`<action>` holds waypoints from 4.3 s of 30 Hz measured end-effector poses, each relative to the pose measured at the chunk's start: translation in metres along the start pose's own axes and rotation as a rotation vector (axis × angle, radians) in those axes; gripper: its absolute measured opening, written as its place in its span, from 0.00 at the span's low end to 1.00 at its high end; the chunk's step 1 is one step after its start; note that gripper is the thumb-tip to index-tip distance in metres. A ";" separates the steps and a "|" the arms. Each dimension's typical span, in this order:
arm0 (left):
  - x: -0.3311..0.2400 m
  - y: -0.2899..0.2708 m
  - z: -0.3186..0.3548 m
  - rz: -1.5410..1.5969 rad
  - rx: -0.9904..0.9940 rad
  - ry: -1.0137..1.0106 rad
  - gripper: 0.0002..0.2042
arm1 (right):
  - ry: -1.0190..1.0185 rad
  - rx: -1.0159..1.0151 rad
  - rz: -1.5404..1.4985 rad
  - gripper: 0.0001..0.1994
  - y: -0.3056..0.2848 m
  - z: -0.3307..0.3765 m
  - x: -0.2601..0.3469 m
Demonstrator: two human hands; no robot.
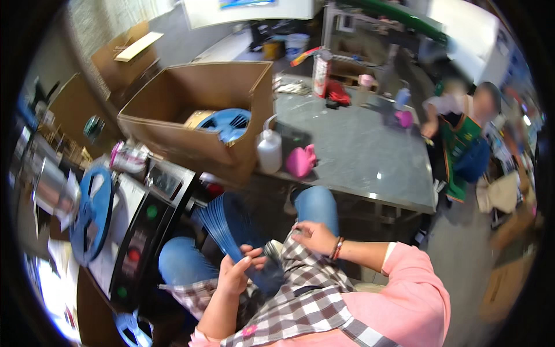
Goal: The person sits and uses a utility knife to trim edges on a stack of blue plastic reels, then wipes each reel with a pink cloth. The person places the finished reels into a cardboard box.
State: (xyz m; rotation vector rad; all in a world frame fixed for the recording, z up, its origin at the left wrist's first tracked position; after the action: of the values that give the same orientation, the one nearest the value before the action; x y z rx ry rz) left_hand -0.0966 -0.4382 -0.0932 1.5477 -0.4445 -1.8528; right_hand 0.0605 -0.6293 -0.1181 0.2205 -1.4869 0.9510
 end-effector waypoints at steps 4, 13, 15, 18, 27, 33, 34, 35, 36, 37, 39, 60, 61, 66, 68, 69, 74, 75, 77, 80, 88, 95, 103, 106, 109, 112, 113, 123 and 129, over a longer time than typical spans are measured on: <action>-0.002 0.009 -0.002 -0.046 0.013 -0.036 0.22 | -0.167 0.104 -0.387 0.20 0.003 -0.024 0.027; 0.001 0.007 0.003 -0.001 0.080 -0.039 0.19 | -0.180 0.182 -0.442 0.16 0.003 -0.022 0.095; 0.002 0.007 0.005 -0.017 0.071 -0.040 0.21 | -0.192 0.219 -0.478 0.14 0.008 -0.021 0.102; 0.001 0.010 0.004 -0.037 0.092 -0.050 0.22 | -0.254 0.252 -0.378 0.14 0.013 -0.019 0.109; 0.004 0.021 0.008 -0.075 0.155 -0.026 0.19 | -0.438 0.215 -0.106 0.14 0.023 -0.023 0.139; 0.009 0.025 0.007 -0.035 0.165 -0.015 0.17 | -0.589 0.185 0.115 0.12 0.020 -0.020 0.161; 0.009 0.024 0.007 -0.062 0.157 -0.008 0.17 | -0.581 0.188 0.124 0.12 0.020 -0.019 0.161; 0.010 0.024 0.007 -0.089 0.149 -0.001 0.18 | -0.574 0.193 0.134 0.12 0.020 -0.018 0.161; 0.011 0.023 0.006 -0.116 0.142 0.006 0.18 | -0.566 0.197 0.143 0.13 0.020 -0.018 0.160; 0.012 0.023 0.006 -0.108 0.157 0.023 0.19 | -0.573 0.202 0.149 0.13 0.020 -0.017 0.161; 0.013 0.022 0.006 -0.110 0.156 0.029 0.19 | -0.587 0.212 0.159 0.12 0.020 -0.018 0.163; 0.013 0.026 0.006 -0.131 0.167 -0.063 0.23 | -0.549 0.166 0.156 0.14 0.018 -0.019 0.154; 0.013 0.026 0.006 -0.133 0.168 -0.059 0.23 | -0.549 0.166 0.169 0.15 0.018 -0.019 0.155; 0.015 0.024 0.005 -0.138 0.157 -0.025 0.23 | -0.608 0.184 0.229 0.14 0.022 -0.016 0.159; 0.015 0.023 0.005 -0.140 0.168 -0.046 0.23 | -0.613 0.185 0.236 0.14 0.022 -0.015 0.159; 0.015 0.023 0.005 -0.138 0.170 -0.051 0.23 | -0.606 0.187 0.239 0.14 0.022 -0.015 0.159; 0.013 0.024 0.006 -0.170 0.181 -0.056 0.23 | -0.606 0.184 0.241 0.14 0.023 -0.015 0.159; 0.013 0.024 0.006 -0.162 0.179 -0.054 0.23 | -0.607 0.181 0.237 0.14 0.023 -0.015 0.158; 0.013 0.024 0.006 -0.143 0.175 -0.050 0.23 | -0.612 0.178 0.235 0.14 0.023 -0.014 0.158; 0.014 0.022 0.006 -0.129 0.145 -0.050 0.21 | -0.627 0.190 0.257 0.14 0.025 -0.012 0.158; 0.011 0.021 0.007 -0.210 0.157 -0.039 0.22 | -0.719 0.335 0.282 0.16 0.029 -0.001 0.159; 0.017 0.022 0.007 -0.012 0.126 -0.060 0.19 | -0.649 0.194 0.239 0.15 0.023 -0.011 0.160; 0.016 0.020 0.008 -0.096 0.150 -0.053 0.21 | -0.656 0.187 0.271 0.14 0.027 -0.012 0.161; 0.019 0.021 0.007 -0.035 0.124 -0.058 0.20 | -0.658 0.190 0.290 0.14 0.028 -0.010 0.159; 0.016 0.021 0.006 -0.084 0.145 -0.009 0.24 | -0.683 0.329 0.325 0.15 0.032 -0.005 0.159; 0.007 0.022 0.005 -0.271 0.208 0.062 0.28 | -0.698 0.409 0.304 0.15 0.034 -0.001 0.157; 0.007 0.023 0.005 -0.255 0.210 0.049 0.28 | -0.692 0.386 0.269 0.15 0.032 -0.002 0.155; 0.015 0.021 0.006 -0.082 0.168 -0.022 0.31 | -0.641 0.221 0.226 0.14 0.025 -0.012 0.161; 0.015 0.021 0.008 -0.035 0.167 -0.037 0.31 | -0.634 0.197 0.202 0.14 0.025 -0.013 0.158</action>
State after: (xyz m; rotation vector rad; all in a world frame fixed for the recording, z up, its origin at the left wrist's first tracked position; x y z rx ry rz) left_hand -0.0990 -0.4650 -0.0887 1.6412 -0.6059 -1.9152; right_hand 0.0241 -0.5422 0.0113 0.5626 -2.0182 1.2638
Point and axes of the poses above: each hand's wrist, its own z-axis away from the middle knuckle, its own y-axis out of the palm, x = y × z, the point moved 7 cm from there along -z, towards the middle knuckle, and after that the axes turned 2 degrees about x, right-handed, at the moved point
